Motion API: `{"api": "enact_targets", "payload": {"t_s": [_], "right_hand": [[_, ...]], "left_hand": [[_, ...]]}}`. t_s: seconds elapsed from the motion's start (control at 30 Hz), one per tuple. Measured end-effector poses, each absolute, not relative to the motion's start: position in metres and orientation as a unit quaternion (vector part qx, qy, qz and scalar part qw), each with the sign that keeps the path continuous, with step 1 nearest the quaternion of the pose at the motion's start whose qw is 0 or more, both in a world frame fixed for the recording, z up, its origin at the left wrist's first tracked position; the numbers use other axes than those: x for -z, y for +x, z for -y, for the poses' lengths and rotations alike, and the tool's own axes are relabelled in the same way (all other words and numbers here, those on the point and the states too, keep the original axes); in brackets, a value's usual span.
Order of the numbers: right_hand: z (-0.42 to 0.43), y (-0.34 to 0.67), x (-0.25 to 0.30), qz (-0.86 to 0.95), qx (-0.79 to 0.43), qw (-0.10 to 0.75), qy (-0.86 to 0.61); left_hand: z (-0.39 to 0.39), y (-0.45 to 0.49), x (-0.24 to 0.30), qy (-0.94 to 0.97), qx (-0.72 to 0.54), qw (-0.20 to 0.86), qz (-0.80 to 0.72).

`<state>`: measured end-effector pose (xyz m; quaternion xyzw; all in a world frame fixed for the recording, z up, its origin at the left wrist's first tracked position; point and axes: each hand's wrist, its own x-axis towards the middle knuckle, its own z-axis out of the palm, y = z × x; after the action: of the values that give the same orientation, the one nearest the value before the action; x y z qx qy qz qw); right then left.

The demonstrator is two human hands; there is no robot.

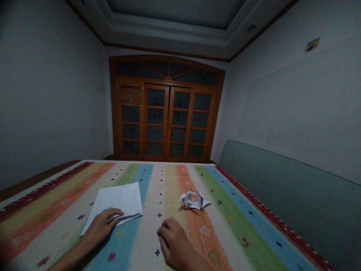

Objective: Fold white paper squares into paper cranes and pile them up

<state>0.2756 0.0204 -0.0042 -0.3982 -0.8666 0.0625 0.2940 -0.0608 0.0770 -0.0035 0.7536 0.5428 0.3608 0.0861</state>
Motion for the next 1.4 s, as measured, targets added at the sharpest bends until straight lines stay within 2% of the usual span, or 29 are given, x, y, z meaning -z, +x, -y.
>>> {"api": "enact_targets", "payload": {"t_s": [0.3,0.43,0.57,0.67,1.03,1.23,1.4], "right_hand": [[-0.02,0.274,0.004,0.861,-0.052,0.318,-0.394],[-0.018,0.275,0.001,0.867,-0.053,0.318,-0.38],[-0.018,0.275,0.0,0.867,-0.058,0.307,-0.389],[-0.019,0.275,0.0,0.87,-0.065,0.294,-0.391],[-0.019,0.275,0.0,0.871,-0.065,0.272,-0.404],[-0.018,0.276,0.0,0.865,-0.076,0.309,-0.388],[-0.018,0.282,0.001,0.877,-0.078,0.336,-0.334]], "left_hand": [[-0.054,-0.04,-0.006,0.802,-0.362,0.067,-0.471],[-0.038,-0.019,-0.006,0.848,-0.296,-0.002,-0.44],[-0.032,-0.009,-0.006,0.849,-0.19,-0.026,-0.492],[-0.035,-0.014,-0.011,0.832,-0.17,-0.033,-0.526],[-0.044,-0.035,-0.018,0.786,-0.183,-0.06,-0.587],[-0.047,-0.033,0.001,0.826,-0.287,-0.147,-0.462],[-0.029,-0.009,0.011,0.876,-0.318,-0.153,-0.328]]}}
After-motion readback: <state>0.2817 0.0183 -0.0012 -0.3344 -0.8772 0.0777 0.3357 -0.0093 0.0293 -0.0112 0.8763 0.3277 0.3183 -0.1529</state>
